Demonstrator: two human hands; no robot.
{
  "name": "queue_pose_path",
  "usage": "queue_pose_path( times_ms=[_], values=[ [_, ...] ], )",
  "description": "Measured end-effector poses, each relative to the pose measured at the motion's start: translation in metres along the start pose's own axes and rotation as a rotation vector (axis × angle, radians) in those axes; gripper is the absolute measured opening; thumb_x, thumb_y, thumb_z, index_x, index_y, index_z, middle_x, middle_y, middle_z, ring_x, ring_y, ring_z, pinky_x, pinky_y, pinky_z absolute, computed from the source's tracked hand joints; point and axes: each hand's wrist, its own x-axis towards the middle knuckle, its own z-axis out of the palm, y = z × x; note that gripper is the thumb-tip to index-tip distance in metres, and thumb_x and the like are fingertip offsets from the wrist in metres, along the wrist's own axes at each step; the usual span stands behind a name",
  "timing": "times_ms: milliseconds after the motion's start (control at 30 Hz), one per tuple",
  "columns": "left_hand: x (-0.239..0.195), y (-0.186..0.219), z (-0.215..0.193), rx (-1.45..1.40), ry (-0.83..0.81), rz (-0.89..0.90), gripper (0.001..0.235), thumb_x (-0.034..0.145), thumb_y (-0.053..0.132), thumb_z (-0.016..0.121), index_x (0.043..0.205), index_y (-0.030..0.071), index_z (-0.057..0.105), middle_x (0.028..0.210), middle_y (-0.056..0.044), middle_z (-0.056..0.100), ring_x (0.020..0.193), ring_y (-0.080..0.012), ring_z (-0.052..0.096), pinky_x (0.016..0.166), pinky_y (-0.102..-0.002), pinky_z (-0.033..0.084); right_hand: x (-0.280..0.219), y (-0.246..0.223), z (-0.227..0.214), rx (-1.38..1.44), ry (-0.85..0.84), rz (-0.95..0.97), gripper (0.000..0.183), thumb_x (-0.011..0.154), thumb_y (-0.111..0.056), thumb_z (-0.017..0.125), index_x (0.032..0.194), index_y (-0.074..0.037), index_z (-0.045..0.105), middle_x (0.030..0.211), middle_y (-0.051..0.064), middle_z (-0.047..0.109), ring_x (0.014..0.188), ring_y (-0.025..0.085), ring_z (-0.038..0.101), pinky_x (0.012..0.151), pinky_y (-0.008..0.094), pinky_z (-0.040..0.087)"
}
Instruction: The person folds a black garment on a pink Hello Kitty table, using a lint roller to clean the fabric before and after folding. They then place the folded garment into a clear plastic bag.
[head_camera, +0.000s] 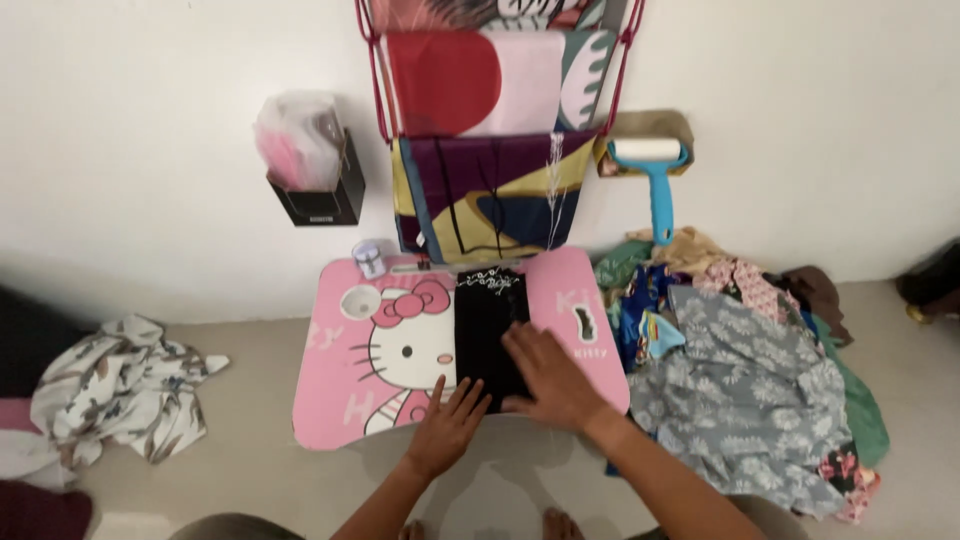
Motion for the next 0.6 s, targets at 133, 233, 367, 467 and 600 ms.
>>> queue_pose_path(
  times_ms=[133,233,367,467,600],
  values=[
    [0.000,0.004,-0.030,-0.086,0.120,0.029,0.029,0.097,-0.001,0.067,0.125,0.000,0.068,0.134,-0.019,0.066,0.123,-0.0385,0.062,0.115,-0.073,0.027,-0.031,-0.033,0.081,-0.652,0.208,-0.193,0.166,0.050,-0.108,0.066,0.165,-0.005,0.006,0.173,0.020,0.001,0.161,0.037,-0.001,0.130,0.052,0.000],
    [-0.006,0.006,-0.043,-0.139,0.169,0.066,0.024,0.093,-0.006,0.071,0.116,-0.001,0.071,0.118,-0.016,0.073,0.111,-0.0382,0.067,0.111,-0.075,0.033,-0.048,-0.035,0.113,-0.504,0.106,-0.188,0.085,0.085,-0.011,0.052,0.162,0.002,0.018,0.169,0.027,0.016,0.158,0.043,0.014,0.128,0.061,0.012],
    [0.002,-0.005,-0.061,-0.265,0.086,0.060,0.031,0.096,0.004,0.060,0.127,0.001,0.067,0.127,-0.016,0.070,0.116,-0.0334,0.064,0.118,-0.067,0.026,-0.046,-0.020,0.112,-0.286,0.032,-0.242,0.053,0.098,-0.010,0.046,0.148,0.006,0.047,0.154,0.029,0.044,0.140,0.046,0.044,0.121,0.059,0.027],
    [0.010,-0.018,-0.077,-0.499,-0.146,0.012,0.063,0.093,0.022,0.063,0.149,0.000,0.044,0.153,-0.019,0.046,0.142,-0.0363,0.039,0.124,-0.057,0.017,-0.038,-0.023,0.075,0.017,-0.160,-0.155,0.046,0.095,-0.011,0.050,0.138,0.000,0.059,0.141,0.025,0.057,0.125,0.043,0.054,0.111,0.055,0.034],
    [0.014,-0.039,-0.073,-0.636,-0.382,-0.060,0.092,0.091,0.036,0.076,0.162,0.007,0.025,0.169,-0.015,0.025,0.157,-0.0342,0.017,0.126,-0.052,0.011,-0.012,-0.037,0.000,0.389,-0.456,0.123,0.045,0.099,-0.013,0.046,0.141,-0.013,0.061,0.129,0.011,0.069,0.116,0.033,0.061,0.093,0.046,0.048]
  ],
)
